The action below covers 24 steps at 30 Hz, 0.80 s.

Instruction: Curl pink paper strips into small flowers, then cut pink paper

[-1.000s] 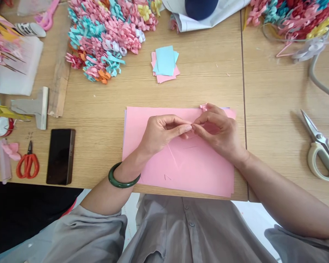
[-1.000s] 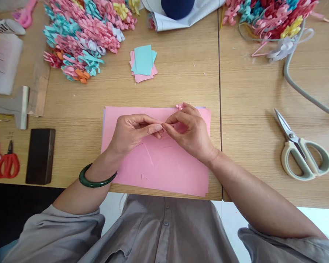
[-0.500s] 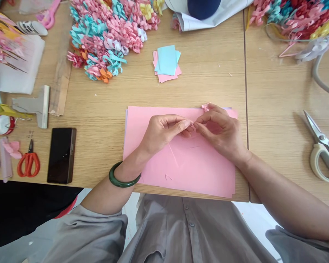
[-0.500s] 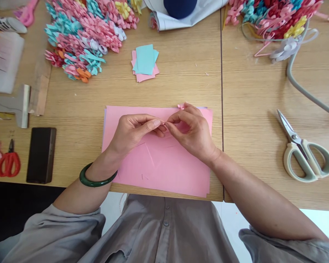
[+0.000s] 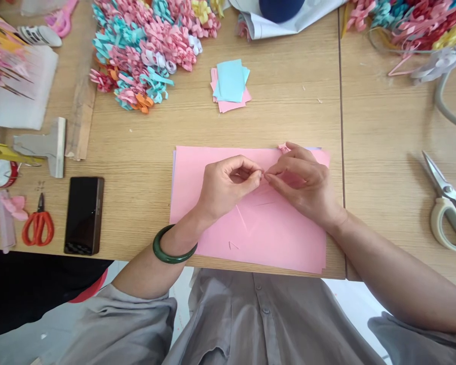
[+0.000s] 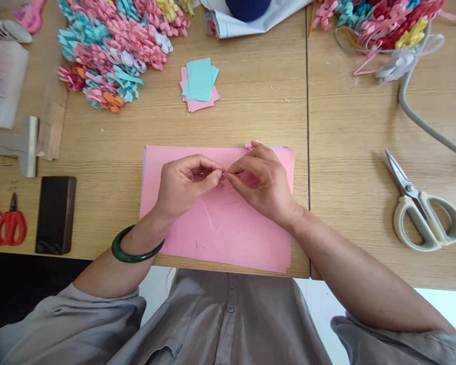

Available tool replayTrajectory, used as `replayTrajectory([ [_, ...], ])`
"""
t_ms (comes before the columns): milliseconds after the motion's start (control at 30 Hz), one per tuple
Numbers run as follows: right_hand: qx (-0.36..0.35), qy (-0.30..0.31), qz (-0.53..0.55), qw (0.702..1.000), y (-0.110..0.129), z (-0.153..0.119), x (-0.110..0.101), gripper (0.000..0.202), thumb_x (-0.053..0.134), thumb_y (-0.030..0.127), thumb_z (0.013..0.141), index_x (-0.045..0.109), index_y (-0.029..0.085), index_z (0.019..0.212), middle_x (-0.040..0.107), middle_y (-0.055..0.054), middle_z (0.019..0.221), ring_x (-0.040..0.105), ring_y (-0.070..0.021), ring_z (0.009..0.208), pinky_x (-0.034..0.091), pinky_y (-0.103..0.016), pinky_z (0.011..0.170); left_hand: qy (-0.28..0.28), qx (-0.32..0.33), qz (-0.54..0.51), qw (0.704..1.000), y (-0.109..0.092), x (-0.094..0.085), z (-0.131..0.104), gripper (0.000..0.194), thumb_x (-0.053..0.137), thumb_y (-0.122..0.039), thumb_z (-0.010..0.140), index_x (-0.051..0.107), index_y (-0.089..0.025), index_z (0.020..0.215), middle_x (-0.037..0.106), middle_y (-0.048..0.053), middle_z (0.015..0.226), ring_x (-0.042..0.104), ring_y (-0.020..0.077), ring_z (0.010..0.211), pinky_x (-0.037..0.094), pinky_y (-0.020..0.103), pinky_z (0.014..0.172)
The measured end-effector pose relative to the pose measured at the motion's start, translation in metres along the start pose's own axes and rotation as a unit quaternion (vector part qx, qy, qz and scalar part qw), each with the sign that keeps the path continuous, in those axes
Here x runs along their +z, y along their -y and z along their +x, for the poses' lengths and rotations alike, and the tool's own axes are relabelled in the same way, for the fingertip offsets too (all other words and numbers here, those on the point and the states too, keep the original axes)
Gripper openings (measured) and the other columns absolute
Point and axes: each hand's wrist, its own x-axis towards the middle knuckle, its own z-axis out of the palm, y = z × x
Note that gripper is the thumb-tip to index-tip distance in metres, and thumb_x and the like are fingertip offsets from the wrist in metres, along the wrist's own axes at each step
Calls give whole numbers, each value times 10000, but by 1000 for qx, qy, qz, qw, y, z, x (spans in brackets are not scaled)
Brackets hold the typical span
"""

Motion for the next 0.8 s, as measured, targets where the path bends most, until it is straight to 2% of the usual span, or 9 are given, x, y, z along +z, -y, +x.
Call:
replayTrajectory([
  [133,-13,20,-38,999,1,0,2,156,628,339,902,670,289,761,663,-3,696,665,-221,839,466,-494,1110,-77,106,136,982,0,6,-4,87,654,-118,748,645,-176,684,696,-15,694,623,100,623,545,217,627],
  [200,-10,20,-44,999,1,0,3,150,618,341,904,679,291,777,660,-13,716,668,-234,869,465,-511,1104,-90,130,145,977,0,7,-5,86,644,-125,773,650,-178,706,699,-11,723,626,101,647,548,223,656],
  [267,-5,12,-28,1000,2,1,2,124,621,318,906,678,279,803,674,-10,738,666,-222,859,465,-513,1100,-60,94,81,990,1,5,-4,71,638,-176,833,685,-177,780,727,6,788,666,111,697,566,230,698],
  [333,6,-4,2,1000,3,1,1,102,629,282,906,666,260,814,691,-4,760,663,-203,856,470,-495,1095,-1,31,-21,999,1,1,-2,130,621,-251,892,715,-168,856,751,30,845,701,126,726,583,243,717],
  [433,38,-22,42,998,4,1,-1,101,633,235,901,650,243,802,699,-8,793,663,-194,883,494,-464,1058,61,-27,-130,989,0,-4,2,200,620,-311,918,745,-155,905,769,54,877,722,142,731,600,264,725],
  [567,53,-23,58,997,4,1,-2,108,646,215,882,643,236,776,684,-9,784,660,-190,876,499,-447,1036,62,-49,-161,984,-1,-5,3,196,672,-314,890,773,-150,929,782,57,882,736,150,756,617,280,757],
  [800,32,-16,38,999,3,1,-1,118,640,174,868,641,231,765,679,-2,755,644,-192,855,497,-452,1028,41,-45,-125,990,3,-3,3,121,768,-277,803,790,-173,863,775,20,762,733,146,703,621,268,713],
])
